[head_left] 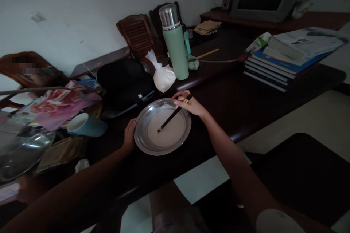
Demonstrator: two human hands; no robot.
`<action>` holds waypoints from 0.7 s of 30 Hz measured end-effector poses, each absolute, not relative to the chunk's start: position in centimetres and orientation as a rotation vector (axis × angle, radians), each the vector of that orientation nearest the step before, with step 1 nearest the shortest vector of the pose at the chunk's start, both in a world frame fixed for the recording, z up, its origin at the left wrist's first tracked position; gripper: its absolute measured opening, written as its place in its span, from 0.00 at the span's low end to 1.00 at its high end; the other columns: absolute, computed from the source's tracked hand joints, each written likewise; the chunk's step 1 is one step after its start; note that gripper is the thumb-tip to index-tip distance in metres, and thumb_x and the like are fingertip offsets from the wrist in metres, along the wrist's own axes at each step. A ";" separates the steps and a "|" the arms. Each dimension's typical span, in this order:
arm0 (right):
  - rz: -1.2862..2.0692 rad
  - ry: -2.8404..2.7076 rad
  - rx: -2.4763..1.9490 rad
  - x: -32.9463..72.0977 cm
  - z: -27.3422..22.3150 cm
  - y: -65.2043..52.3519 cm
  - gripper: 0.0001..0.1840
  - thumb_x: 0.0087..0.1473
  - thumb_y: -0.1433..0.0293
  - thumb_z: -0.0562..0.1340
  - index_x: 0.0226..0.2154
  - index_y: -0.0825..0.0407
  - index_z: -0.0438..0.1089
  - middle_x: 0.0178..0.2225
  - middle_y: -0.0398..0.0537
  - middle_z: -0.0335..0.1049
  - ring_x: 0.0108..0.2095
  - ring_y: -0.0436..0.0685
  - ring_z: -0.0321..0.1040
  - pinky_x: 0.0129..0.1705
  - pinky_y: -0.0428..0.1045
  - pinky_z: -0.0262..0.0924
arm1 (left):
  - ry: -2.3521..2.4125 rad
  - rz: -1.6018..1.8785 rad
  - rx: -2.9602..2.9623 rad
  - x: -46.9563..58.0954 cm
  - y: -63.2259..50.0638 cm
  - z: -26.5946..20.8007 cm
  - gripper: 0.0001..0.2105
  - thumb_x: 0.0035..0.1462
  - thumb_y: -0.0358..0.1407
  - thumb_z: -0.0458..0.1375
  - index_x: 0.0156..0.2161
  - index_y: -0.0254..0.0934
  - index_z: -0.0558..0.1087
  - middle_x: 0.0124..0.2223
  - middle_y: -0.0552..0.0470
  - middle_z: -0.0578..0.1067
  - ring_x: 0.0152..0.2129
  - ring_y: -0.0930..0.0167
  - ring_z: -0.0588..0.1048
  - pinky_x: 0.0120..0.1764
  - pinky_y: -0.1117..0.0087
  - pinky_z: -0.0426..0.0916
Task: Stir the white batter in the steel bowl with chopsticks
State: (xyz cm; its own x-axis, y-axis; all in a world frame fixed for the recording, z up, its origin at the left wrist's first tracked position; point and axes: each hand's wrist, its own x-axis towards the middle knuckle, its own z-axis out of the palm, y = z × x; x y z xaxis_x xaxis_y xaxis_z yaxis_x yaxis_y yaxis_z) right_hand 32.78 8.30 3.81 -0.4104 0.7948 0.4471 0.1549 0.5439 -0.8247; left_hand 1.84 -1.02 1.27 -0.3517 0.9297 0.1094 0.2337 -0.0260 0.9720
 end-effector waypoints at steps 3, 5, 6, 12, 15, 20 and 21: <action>0.853 -1.852 -0.820 32.4 3.4 8.5 0.17 0.59 0.54 0.63 0.28 0.46 0.78 0.46 0.48 0.75 0.54 0.62 0.62 0.61 0.60 0.54 | 1.640 1.427 1.241 1.9 -1.0 1.2 0.21 0.47 0.54 0.62 0.35 0.37 0.75 0.35 0.50 0.77 0.35 0.65 0.73 0.41 0.64 0.69; 0.823 -1.785 -0.854 32.9 3.4 8.7 0.19 0.59 0.53 0.61 0.26 0.47 0.78 0.44 0.49 0.76 0.53 0.62 0.63 0.60 0.60 0.55 | 1.632 1.435 1.246 1.9 -1.0 1.2 0.22 0.46 0.55 0.62 0.35 0.36 0.75 0.35 0.50 0.77 0.35 0.65 0.73 0.41 0.64 0.69; 0.819 -1.758 -0.860 33.2 3.5 8.8 0.20 0.60 0.53 0.60 0.25 0.47 0.77 0.43 0.49 0.76 0.52 0.62 0.63 0.60 0.60 0.55 | 1.626 1.439 1.240 2.0 -1.1 1.3 0.22 0.46 0.55 0.62 0.34 0.36 0.75 0.35 0.50 0.77 0.35 0.65 0.73 0.41 0.64 0.69; 0.902 -1.846 -0.778 33.0 3.8 8.3 0.18 0.61 0.56 0.61 0.26 0.47 0.78 0.45 0.48 0.76 0.53 0.61 0.63 0.60 0.59 0.55 | 1.633 1.423 1.224 2.2 -1.2 1.5 0.20 0.49 0.54 0.61 0.34 0.37 0.74 0.34 0.50 0.77 0.34 0.65 0.73 0.39 0.66 0.70; 0.871 -1.854 -0.809 32.4 3.4 8.4 0.15 0.59 0.56 0.63 0.28 0.45 0.79 0.45 0.47 0.76 0.53 0.61 0.63 0.61 0.59 0.55 | 1.647 1.430 1.209 2.2 -1.2 1.5 0.19 0.49 0.53 0.62 0.34 0.37 0.74 0.35 0.50 0.78 0.34 0.65 0.73 0.39 0.65 0.70; 0.828 -1.732 -0.862 33.5 3.3 9.0 0.20 0.61 0.55 0.60 0.24 0.48 0.77 0.42 0.49 0.77 0.51 0.62 0.64 0.60 0.60 0.55 | 1.648 1.436 1.202 2.0 -1.0 1.0 0.19 0.48 0.53 0.61 0.34 0.38 0.74 0.36 0.50 0.78 0.36 0.65 0.74 0.40 0.65 0.70; 0.846 -1.731 -0.844 33.7 3.4 9.0 0.22 0.61 0.55 0.59 0.24 0.48 0.77 0.41 0.49 0.77 0.51 0.62 0.65 0.59 0.59 0.55 | 1.642 1.435 1.212 1.9 -1.0 0.9 0.19 0.48 0.53 0.61 0.34 0.38 0.74 0.36 0.50 0.78 0.35 0.64 0.74 0.40 0.65 0.70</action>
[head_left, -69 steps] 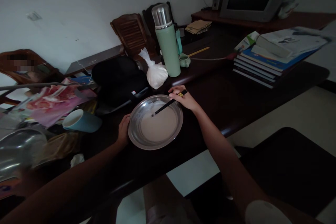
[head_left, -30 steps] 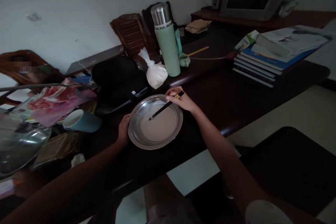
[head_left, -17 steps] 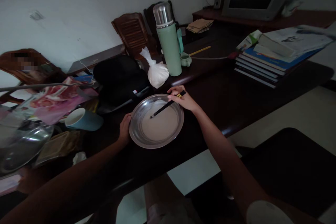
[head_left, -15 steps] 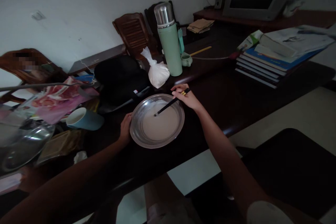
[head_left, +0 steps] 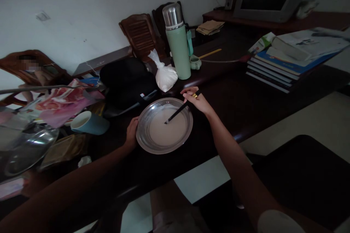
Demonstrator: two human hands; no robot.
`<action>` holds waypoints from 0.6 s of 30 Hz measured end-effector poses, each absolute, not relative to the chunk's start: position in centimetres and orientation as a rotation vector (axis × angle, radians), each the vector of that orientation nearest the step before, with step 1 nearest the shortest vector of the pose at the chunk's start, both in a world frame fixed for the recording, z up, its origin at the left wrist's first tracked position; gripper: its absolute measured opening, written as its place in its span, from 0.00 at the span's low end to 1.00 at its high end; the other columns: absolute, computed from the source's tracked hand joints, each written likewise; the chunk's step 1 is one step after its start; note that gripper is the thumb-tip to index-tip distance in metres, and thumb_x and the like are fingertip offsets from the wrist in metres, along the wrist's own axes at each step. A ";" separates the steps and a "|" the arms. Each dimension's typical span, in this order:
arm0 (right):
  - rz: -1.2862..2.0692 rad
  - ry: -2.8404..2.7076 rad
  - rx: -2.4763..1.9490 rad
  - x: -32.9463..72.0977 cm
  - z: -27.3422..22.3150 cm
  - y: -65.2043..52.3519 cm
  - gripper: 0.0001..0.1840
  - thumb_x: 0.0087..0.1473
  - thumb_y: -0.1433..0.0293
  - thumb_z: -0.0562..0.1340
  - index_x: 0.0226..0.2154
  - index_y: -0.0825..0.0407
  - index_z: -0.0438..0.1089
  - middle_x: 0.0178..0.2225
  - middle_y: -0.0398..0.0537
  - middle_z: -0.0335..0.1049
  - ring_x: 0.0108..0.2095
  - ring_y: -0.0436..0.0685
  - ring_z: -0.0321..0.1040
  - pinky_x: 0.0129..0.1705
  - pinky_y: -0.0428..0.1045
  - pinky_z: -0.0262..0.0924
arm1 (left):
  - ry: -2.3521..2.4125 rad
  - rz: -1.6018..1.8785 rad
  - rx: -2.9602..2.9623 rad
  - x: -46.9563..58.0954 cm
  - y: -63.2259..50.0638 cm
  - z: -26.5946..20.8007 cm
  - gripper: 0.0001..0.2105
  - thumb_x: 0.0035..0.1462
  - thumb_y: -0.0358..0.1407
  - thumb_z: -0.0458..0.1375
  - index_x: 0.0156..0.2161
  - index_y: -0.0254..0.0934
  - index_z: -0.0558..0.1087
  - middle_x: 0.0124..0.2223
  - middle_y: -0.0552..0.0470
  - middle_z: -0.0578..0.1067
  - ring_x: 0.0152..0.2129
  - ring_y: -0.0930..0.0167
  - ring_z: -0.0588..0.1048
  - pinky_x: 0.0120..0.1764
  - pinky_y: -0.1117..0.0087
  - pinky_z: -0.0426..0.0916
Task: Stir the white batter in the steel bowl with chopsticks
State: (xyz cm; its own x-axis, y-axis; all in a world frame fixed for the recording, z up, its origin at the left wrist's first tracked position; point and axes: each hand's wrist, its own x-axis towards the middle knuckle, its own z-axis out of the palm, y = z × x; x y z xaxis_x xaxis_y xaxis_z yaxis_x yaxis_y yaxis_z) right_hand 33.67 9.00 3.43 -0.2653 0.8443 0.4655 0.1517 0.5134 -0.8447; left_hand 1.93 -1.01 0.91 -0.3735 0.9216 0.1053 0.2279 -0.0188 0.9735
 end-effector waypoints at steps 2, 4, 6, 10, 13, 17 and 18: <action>0.891 -1.775 -0.799 33.5 3.6 8.7 0.21 0.62 0.54 0.59 0.25 0.48 0.77 0.42 0.48 0.77 0.52 0.61 0.65 0.59 0.58 0.56 | 1.638 1.424 1.235 1.7 -1.1 0.8 0.20 0.49 0.54 0.61 0.35 0.37 0.75 0.36 0.49 0.78 0.35 0.64 0.73 0.40 0.64 0.70; 0.916 -1.843 -0.777 33.0 3.6 8.5 0.19 0.61 0.54 0.61 0.27 0.46 0.78 0.43 0.47 0.76 0.53 0.61 0.64 0.60 0.59 0.56 | 1.647 1.404 1.268 1.5 -1.1 0.8 0.20 0.50 0.53 0.60 0.36 0.37 0.75 0.37 0.48 0.78 0.37 0.63 0.74 0.42 0.63 0.69; 0.908 -1.880 -0.795 32.6 3.5 8.4 0.16 0.60 0.55 0.62 0.28 0.45 0.79 0.44 0.47 0.76 0.53 0.61 0.64 0.61 0.59 0.55 | 1.645 1.392 1.282 1.5 -1.2 0.9 0.19 0.51 0.53 0.60 0.37 0.37 0.75 0.39 0.48 0.78 0.39 0.63 0.74 0.44 0.63 0.69; 0.863 -1.765 -0.876 33.1 3.3 8.9 0.17 0.60 0.56 0.62 0.26 0.47 0.78 0.42 0.49 0.76 0.53 0.62 0.64 0.61 0.60 0.55 | 1.648 1.411 1.261 1.7 -1.1 0.9 0.21 0.50 0.54 0.59 0.36 0.37 0.74 0.37 0.49 0.77 0.37 0.63 0.73 0.42 0.63 0.69; 0.907 -1.746 -0.822 33.6 3.5 9.0 0.20 0.62 0.57 0.59 0.25 0.48 0.76 0.39 0.48 0.77 0.52 0.61 0.65 0.59 0.58 0.56 | 1.649 1.408 1.294 1.7 -1.0 0.9 0.21 0.50 0.54 0.59 0.36 0.37 0.75 0.37 0.48 0.78 0.37 0.63 0.73 0.43 0.62 0.69; 0.939 -1.856 -0.760 33.0 3.7 8.5 0.17 0.60 0.57 0.62 0.26 0.47 0.77 0.43 0.46 0.77 0.52 0.59 0.65 0.59 0.57 0.56 | 1.631 1.419 1.315 1.8 -1.2 1.1 0.20 0.50 0.53 0.60 0.36 0.36 0.75 0.37 0.48 0.78 0.36 0.64 0.74 0.41 0.63 0.70; 0.927 -1.863 -0.773 32.8 3.6 8.5 0.15 0.59 0.57 0.63 0.27 0.46 0.78 0.43 0.46 0.76 0.52 0.59 0.64 0.59 0.57 0.55 | 1.631 1.421 1.312 1.8 -1.2 1.2 0.20 0.50 0.52 0.60 0.36 0.36 0.76 0.36 0.48 0.78 0.36 0.64 0.74 0.41 0.64 0.71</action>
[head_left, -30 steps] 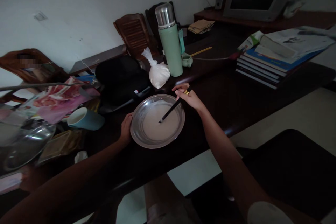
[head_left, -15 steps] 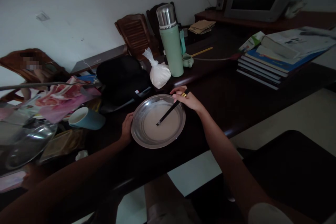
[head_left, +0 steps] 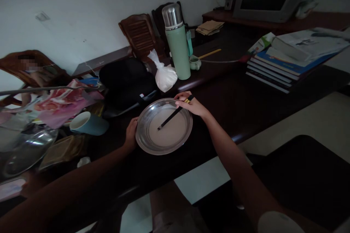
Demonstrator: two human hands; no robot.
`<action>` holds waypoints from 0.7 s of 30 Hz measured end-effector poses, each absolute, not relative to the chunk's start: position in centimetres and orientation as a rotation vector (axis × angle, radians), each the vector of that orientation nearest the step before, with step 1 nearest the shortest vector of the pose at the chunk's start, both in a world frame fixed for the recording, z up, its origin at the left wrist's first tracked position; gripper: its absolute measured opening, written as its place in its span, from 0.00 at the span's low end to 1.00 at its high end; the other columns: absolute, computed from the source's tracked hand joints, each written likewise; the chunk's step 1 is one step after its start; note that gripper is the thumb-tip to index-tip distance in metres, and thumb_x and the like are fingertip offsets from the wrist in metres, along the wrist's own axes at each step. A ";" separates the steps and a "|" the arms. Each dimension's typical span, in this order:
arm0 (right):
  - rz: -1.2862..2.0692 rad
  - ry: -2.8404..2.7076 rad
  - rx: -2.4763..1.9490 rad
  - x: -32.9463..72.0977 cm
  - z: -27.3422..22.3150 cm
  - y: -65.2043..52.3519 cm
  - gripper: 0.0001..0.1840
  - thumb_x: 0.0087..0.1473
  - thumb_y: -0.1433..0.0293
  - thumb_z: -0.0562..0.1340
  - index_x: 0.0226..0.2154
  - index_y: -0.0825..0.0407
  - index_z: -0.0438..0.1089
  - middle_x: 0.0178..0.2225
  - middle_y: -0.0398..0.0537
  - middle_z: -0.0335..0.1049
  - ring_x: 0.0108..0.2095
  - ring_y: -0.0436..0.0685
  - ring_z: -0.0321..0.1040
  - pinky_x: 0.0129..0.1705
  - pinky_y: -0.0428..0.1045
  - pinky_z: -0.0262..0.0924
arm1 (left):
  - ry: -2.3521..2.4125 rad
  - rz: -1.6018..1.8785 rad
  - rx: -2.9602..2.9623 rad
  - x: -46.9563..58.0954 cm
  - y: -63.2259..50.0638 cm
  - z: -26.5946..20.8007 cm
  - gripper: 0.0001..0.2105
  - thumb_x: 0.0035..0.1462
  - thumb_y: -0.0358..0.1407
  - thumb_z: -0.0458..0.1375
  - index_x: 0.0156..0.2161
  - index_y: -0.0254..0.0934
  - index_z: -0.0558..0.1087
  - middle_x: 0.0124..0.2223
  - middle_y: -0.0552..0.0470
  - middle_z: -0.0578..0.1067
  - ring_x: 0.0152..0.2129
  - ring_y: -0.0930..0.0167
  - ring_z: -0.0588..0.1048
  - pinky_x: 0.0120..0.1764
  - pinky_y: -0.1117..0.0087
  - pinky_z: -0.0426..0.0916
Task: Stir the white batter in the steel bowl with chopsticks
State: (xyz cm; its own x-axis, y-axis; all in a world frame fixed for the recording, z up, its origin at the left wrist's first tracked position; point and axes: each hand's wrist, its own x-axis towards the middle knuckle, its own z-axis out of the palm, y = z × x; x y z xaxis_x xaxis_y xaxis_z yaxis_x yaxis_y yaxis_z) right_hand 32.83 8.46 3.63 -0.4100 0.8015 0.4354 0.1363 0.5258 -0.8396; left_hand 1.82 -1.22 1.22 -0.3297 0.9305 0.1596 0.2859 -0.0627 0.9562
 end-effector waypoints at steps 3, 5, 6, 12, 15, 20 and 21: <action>0.865 -1.791 -0.857 32.9 3.4 8.7 0.15 0.59 0.57 0.64 0.27 0.46 0.78 0.43 0.47 0.76 0.53 0.61 0.64 0.60 0.59 0.55 | 1.650 1.422 1.303 2.1 -1.3 1.4 0.18 0.51 0.52 0.59 0.36 0.37 0.75 0.37 0.48 0.78 0.37 0.63 0.74 0.42 0.63 0.71; 0.850 -1.723 -0.887 33.4 3.3 9.0 0.18 0.60 0.56 0.62 0.25 0.47 0.77 0.42 0.49 0.77 0.52 0.62 0.65 0.59 0.59 0.56 | 1.666 1.413 1.304 2.2 -1.3 1.4 0.18 0.51 0.52 0.58 0.35 0.38 0.74 0.37 0.49 0.78 0.38 0.63 0.74 0.42 0.63 0.70; 0.854 -1.710 -0.880 33.6 3.3 9.1 0.20 0.61 0.56 0.61 0.24 0.48 0.77 0.41 0.49 0.77 0.51 0.62 0.65 0.59 0.59 0.57 | 1.673 1.406 1.305 2.1 -1.2 1.4 0.19 0.51 0.53 0.58 0.35 0.38 0.73 0.37 0.49 0.77 0.38 0.63 0.73 0.42 0.63 0.70; 0.923 -1.857 -0.774 33.0 3.6 8.5 0.18 0.60 0.55 0.61 0.26 0.46 0.78 0.43 0.47 0.77 0.51 0.60 0.65 0.59 0.58 0.56 | 1.672 1.422 1.269 1.8 -1.0 0.9 0.19 0.50 0.53 0.59 0.35 0.37 0.74 0.38 0.48 0.78 0.38 0.62 0.74 0.44 0.62 0.70; 0.901 -1.818 -0.840 33.0 3.5 8.6 0.17 0.59 0.55 0.62 0.26 0.45 0.78 0.42 0.46 0.77 0.52 0.61 0.64 0.59 0.58 0.55 | 1.663 1.421 1.244 1.8 -1.1 0.9 0.17 0.51 0.51 0.59 0.36 0.37 0.75 0.37 0.48 0.78 0.38 0.63 0.75 0.43 0.63 0.71; 0.924 -1.753 -0.828 33.8 3.9 8.7 0.21 0.61 0.54 0.59 0.24 0.48 0.76 0.40 0.48 0.77 0.52 0.61 0.65 0.59 0.58 0.56 | 1.677 1.415 1.274 2.0 -1.2 1.1 0.19 0.51 0.53 0.58 0.35 0.37 0.74 0.35 0.48 0.77 0.37 0.62 0.74 0.41 0.63 0.70; 0.942 -1.790 -0.797 33.7 4.0 8.6 0.21 0.61 0.54 0.60 0.24 0.48 0.76 0.41 0.48 0.77 0.52 0.61 0.65 0.59 0.58 0.56 | 1.676 1.409 1.279 1.9 -1.2 1.1 0.19 0.51 0.53 0.58 0.35 0.37 0.74 0.35 0.48 0.77 0.36 0.63 0.74 0.41 0.63 0.70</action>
